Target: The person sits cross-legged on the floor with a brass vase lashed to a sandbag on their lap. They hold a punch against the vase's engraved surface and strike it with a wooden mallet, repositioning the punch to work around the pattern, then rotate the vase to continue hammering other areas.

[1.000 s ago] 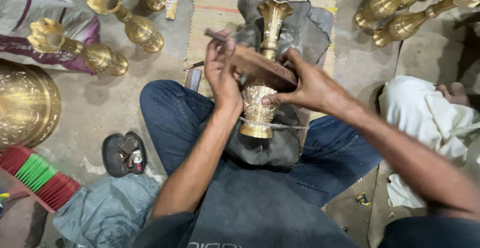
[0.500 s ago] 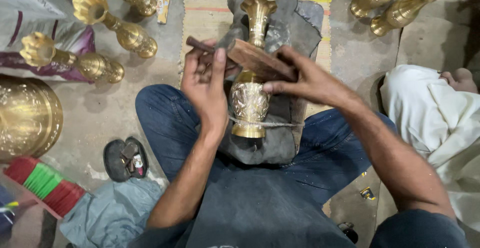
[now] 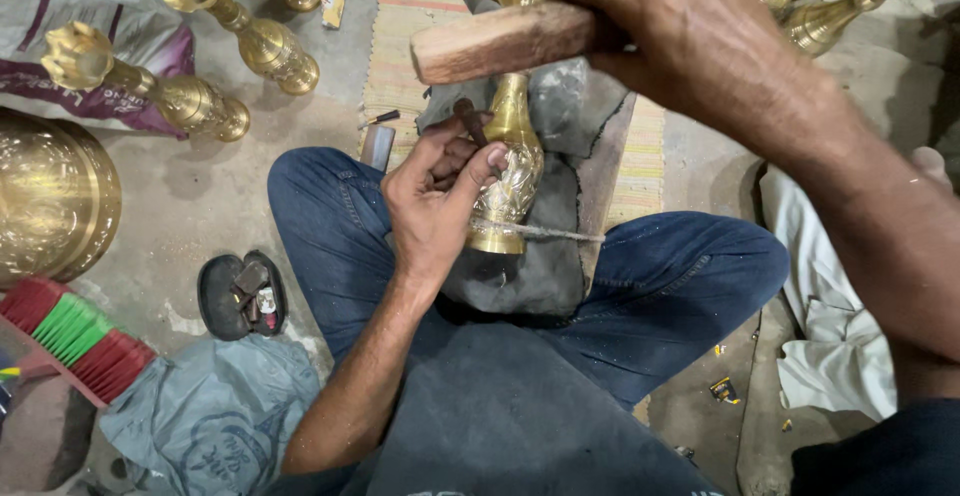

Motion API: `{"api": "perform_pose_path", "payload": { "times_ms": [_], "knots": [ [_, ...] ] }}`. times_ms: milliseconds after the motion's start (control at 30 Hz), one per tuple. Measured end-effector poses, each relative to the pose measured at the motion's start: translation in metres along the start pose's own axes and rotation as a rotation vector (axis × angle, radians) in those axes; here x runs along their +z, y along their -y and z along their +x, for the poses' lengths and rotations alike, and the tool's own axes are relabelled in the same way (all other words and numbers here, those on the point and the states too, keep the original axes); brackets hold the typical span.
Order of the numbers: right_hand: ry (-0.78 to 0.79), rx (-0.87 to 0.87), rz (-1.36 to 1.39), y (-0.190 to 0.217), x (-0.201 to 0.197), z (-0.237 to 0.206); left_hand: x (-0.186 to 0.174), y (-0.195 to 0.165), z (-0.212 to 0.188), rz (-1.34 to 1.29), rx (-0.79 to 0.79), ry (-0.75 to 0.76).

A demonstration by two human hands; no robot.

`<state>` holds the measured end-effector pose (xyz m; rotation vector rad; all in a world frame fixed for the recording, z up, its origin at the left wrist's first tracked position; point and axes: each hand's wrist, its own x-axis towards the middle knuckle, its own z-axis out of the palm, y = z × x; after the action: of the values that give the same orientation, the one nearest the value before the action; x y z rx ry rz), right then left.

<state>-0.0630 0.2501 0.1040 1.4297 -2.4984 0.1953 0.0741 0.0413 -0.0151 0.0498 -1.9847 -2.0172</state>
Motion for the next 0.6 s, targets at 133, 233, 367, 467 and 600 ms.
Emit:
{"api": "perform_pose_path", "payload": {
  "times_ms": [133,233,367,467,600],
  "knots": [
    [-0.028,0.052,0.031,0.002,-0.017,0.005,-0.002,-0.002,0.001,0.128,0.067,0.039],
    [0.051,0.177,0.095,0.007,-0.027,0.007,-0.005,-0.006,0.003,0.187,0.062,0.060],
    [0.151,0.055,-0.223,0.014,-0.037,0.007,-0.004,-0.008,0.005,0.200,0.019,0.048],
    [0.135,0.287,0.123,0.019,-0.040,0.010,-0.002,-0.008,0.006,0.091,-0.057,0.039],
    [0.108,0.037,-0.240,0.021,-0.044,0.013,-0.001,-0.007,0.005,0.073,-0.072,0.034]
  ]
}}
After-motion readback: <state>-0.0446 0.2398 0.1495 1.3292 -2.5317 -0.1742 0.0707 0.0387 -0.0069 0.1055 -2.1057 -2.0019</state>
